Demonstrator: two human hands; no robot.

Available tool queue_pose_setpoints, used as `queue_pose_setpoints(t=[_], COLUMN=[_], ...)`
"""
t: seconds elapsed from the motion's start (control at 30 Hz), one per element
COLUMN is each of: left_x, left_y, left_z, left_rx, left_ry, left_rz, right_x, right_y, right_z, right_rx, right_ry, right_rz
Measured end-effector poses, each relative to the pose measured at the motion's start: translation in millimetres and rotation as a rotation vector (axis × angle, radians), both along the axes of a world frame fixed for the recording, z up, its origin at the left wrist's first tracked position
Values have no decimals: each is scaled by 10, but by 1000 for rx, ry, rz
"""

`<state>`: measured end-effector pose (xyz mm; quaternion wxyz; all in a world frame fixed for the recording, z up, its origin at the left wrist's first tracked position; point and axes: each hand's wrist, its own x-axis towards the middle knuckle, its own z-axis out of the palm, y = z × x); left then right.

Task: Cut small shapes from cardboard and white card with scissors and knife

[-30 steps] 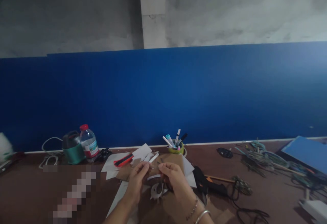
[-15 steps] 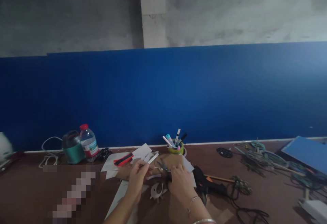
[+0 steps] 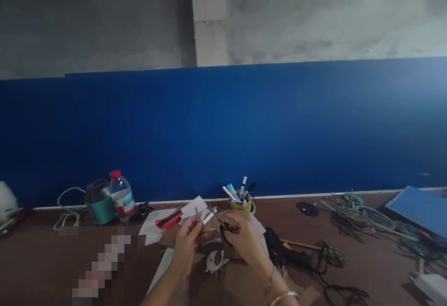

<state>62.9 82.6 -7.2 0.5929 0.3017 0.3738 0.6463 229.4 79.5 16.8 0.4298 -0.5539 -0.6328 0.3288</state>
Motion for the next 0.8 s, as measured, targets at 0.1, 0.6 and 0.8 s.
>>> queue_pose_setpoints(t=[0.1,0.6,0.8], left_x=[-12,35,48], left_y=[7,-3,-20], left_z=[6,25,20], left_rx=[-35,-14,-16], left_ry=[-16,-248,-254], left_rz=[22,-114,-124], right_x=[-75,-288,-302], right_y=[-12,-213,-216], right_z=[15,33,47], right_rx=[-62,0,-1], right_ry=[217,-361,-328], right_rz=[155,147,152])
